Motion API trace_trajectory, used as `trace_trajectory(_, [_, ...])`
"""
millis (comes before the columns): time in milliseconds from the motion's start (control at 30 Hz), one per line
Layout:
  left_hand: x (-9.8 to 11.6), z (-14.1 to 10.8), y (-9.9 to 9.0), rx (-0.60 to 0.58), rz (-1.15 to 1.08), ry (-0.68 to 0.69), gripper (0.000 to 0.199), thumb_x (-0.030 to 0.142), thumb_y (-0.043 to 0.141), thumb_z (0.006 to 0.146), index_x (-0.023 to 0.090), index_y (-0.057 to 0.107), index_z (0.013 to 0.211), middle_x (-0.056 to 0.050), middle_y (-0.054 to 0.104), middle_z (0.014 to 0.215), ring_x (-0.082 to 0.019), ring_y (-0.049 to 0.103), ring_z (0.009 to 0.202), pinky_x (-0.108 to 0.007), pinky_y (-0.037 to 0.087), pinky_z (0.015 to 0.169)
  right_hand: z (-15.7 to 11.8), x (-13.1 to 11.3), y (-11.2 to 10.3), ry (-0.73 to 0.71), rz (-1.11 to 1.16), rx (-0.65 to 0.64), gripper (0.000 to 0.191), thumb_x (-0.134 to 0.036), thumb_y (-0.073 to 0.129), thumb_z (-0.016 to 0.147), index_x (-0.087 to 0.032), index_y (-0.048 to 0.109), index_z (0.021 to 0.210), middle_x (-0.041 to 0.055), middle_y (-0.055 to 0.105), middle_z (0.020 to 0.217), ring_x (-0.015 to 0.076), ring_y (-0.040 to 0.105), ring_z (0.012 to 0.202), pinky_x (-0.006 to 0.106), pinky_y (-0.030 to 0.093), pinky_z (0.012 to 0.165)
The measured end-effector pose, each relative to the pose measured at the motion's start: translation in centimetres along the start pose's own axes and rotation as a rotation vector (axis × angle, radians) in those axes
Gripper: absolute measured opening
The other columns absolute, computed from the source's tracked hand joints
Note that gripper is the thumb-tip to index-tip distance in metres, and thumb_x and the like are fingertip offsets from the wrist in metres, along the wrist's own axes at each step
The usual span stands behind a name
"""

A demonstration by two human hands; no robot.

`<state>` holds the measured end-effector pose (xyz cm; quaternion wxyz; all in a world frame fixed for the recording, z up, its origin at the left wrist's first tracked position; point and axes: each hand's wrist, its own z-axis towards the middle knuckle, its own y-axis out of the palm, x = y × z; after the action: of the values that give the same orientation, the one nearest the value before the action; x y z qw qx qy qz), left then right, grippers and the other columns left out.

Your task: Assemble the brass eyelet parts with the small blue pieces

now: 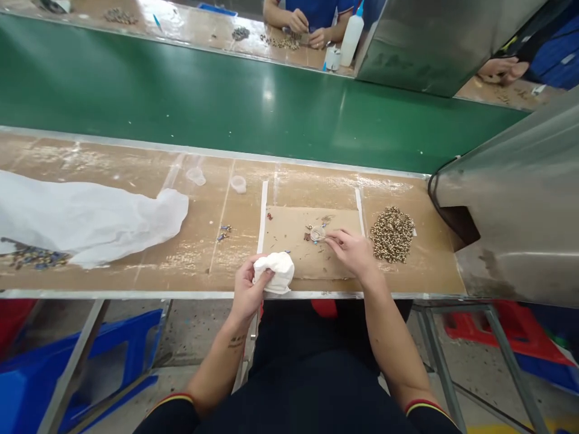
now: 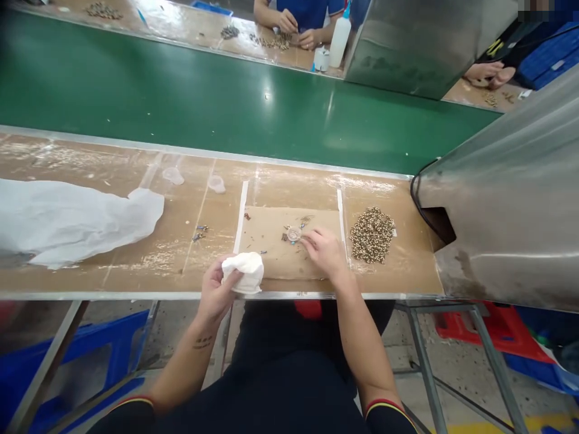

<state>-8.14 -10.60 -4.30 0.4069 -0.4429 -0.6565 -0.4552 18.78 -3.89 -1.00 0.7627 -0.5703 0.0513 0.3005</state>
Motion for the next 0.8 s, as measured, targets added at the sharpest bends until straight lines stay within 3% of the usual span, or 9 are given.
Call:
trace_trajectory(167, [0.7,0.7,0.8,0.015,0.011,-0.037,0.049,0.054,0.089,0.066,0.018,0.072,0.095,-0.004,0.072,0.084,-0.017,0.063,0.072,-0.024,0.053,0.063,0.6,0.0,0.3,-0.041,0.018,0.0,0.021,-0.029,0.058,0.101,-0.023,0.074,0.089,0.0033,0.074,0.085,0.0178,0.068,0.081,0.027,0.05,0.071])
trace_trajectory(433, [1.1,0.4,2.1,0.045,0.093,-0.029,0.048,0.054,0.084,0.072,0.017,0.07,0.099,-0.004,0.071,0.088,-0.016,0.063,0.075,-0.024,0.05,0.067,0.3,0.1,-0.8,0.027,0.138,0.098,0.018,-0.024,0.058,0.098,-0.021,0.067,0.083,0.0015,0.067,0.077,0.0139,0.059,0.065,0.027,0.046,0.064])
trace_trajectory(667, [2.0,0.1,4.7,-0.009,0.096,-0.045,0.038,0.044,0.082,0.075,0.018,0.065,0.096,-0.002,0.069,0.09,-0.015,0.061,0.079,-0.023,0.047,0.071,-0.5,-0.8,-2.5,0.125,0.397,0.261,0.018,-0.017,0.061,0.092,-0.022,0.061,0.075,-0.0027,0.057,0.067,0.0124,0.049,0.058,0.027,0.038,0.056])
trace_trajectory(800, [2.1,-0.3,6.7,-0.125,0.0,-0.125,0.038,0.039,0.084,0.072,0.017,0.064,0.096,-0.001,0.066,0.087,-0.014,0.058,0.079,-0.023,0.045,0.072,-2.4,-2.4,-4.0,0.078,0.603,0.27,0.016,-0.017,0.063,0.093,-0.022,0.062,0.078,-0.002,0.059,0.07,0.0131,0.052,0.063,0.027,0.04,0.059])
